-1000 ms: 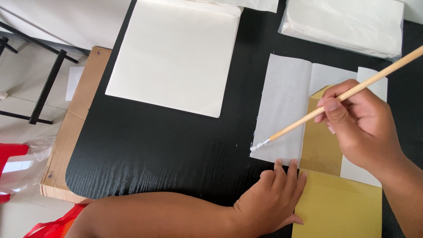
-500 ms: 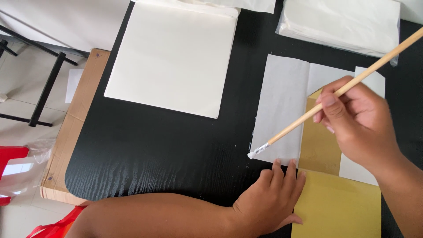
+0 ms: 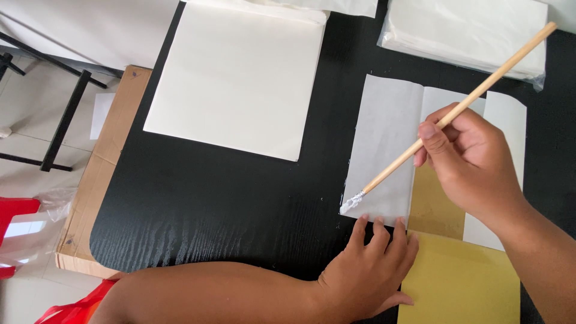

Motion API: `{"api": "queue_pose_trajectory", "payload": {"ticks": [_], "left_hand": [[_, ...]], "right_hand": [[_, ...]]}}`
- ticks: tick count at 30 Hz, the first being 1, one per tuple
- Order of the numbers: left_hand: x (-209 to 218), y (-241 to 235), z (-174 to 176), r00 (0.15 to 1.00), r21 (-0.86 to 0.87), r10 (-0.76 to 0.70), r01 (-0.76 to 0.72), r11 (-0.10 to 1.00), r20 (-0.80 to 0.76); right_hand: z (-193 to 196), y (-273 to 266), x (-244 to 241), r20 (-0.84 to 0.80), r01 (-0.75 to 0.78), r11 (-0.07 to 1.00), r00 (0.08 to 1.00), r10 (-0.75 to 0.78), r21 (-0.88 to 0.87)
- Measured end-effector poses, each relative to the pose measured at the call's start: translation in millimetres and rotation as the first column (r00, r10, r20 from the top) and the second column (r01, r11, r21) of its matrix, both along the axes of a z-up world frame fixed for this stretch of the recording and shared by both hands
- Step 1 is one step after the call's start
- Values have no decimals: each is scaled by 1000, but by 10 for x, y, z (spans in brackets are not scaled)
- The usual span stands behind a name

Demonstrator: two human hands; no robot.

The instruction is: The person folds a white sheet of paper over a yellow backing, then uses a brush to apply white adhesive along the folded edge. They press the glued edge down to secure it.

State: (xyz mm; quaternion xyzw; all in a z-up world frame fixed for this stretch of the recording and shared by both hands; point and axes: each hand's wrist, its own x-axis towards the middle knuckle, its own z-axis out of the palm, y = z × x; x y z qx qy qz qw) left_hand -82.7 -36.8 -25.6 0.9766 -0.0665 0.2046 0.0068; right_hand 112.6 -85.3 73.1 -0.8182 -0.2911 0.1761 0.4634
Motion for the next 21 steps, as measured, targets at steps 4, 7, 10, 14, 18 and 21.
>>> {"api": "queue_pose_trajectory", "payload": {"ticks": [4, 7, 10, 14, 18, 21], "left_hand": [[5, 2, -1, 1000, 0, -4, 4, 1000, 5], [0, 6, 2, 1000, 19, 5, -5, 1000, 18], [-1, 12, -4, 1000, 21, -4, 3, 1000, 18], [2, 15, 1, 1000, 17, -13, 13, 1000, 19], [-1, 1, -24, 1000, 11, -15, 15, 1000, 5], [-1, 11, -22, 1000, 22, -14, 14, 1000, 13]], "right_hand": [[-97, -20, 50, 35, 1, 1000, 999, -3, 29], [-31, -37, 58, 38, -4, 996, 999, 0, 91], [-6, -47, 61, 20, 8, 998, 1000, -9, 58], [-68, -34, 43, 23, 7, 1000, 1000, -7, 9], [-47, -49, 49, 65, 2, 997, 998, -7, 80], [-40, -56, 32, 28, 3, 997, 1000, -5, 82]]}}
